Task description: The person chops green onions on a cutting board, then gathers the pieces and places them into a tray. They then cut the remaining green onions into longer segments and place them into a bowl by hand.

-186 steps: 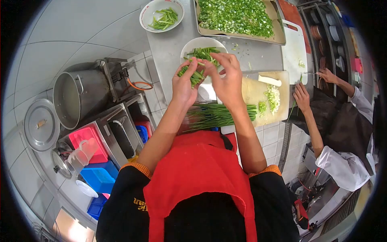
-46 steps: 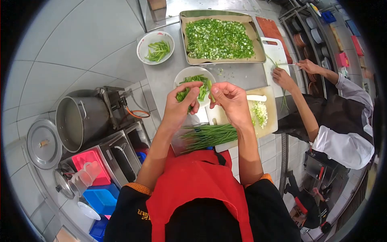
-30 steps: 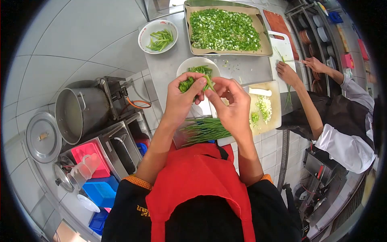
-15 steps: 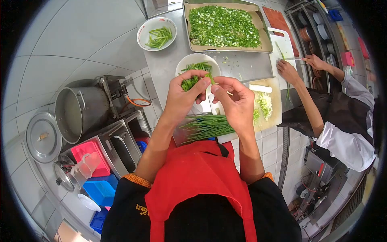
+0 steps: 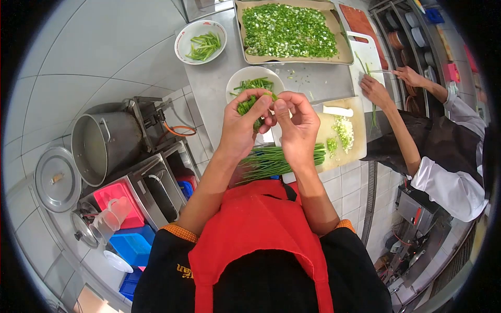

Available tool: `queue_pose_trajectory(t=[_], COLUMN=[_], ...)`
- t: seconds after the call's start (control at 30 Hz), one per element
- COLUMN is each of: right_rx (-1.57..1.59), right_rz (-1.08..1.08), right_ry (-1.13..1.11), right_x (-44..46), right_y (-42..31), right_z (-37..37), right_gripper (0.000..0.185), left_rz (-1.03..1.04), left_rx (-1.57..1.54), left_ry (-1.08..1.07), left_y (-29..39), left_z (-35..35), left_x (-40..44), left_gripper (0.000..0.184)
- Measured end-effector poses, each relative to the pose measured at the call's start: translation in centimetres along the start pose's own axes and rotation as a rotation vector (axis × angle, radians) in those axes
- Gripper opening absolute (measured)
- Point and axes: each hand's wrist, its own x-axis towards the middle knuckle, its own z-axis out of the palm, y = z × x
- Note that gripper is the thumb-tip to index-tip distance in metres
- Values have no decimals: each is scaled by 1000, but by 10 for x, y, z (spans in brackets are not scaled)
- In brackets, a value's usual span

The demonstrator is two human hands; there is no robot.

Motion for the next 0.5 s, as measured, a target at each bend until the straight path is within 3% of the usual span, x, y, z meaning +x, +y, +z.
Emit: queue_pose_trajectory(t=[0.3,0.4,0.5], right_rx=[-165,-156,-33], right_rz=[-100,-85,76], right_ry=[27,-10,44], right_x=[1,-6,-13], right_y=[19,12,3], right_z=[-25,-35,-53], right_gripper=[11,14,11], left_rz=[-40,-7,45], left_rx=[-82,-143,-182], left_ry=[103,174,196], left_y=[-9,-2,12], left_z=[-2,-8,-22], left_x=[6,10,16], left_gripper=[20,21,21])
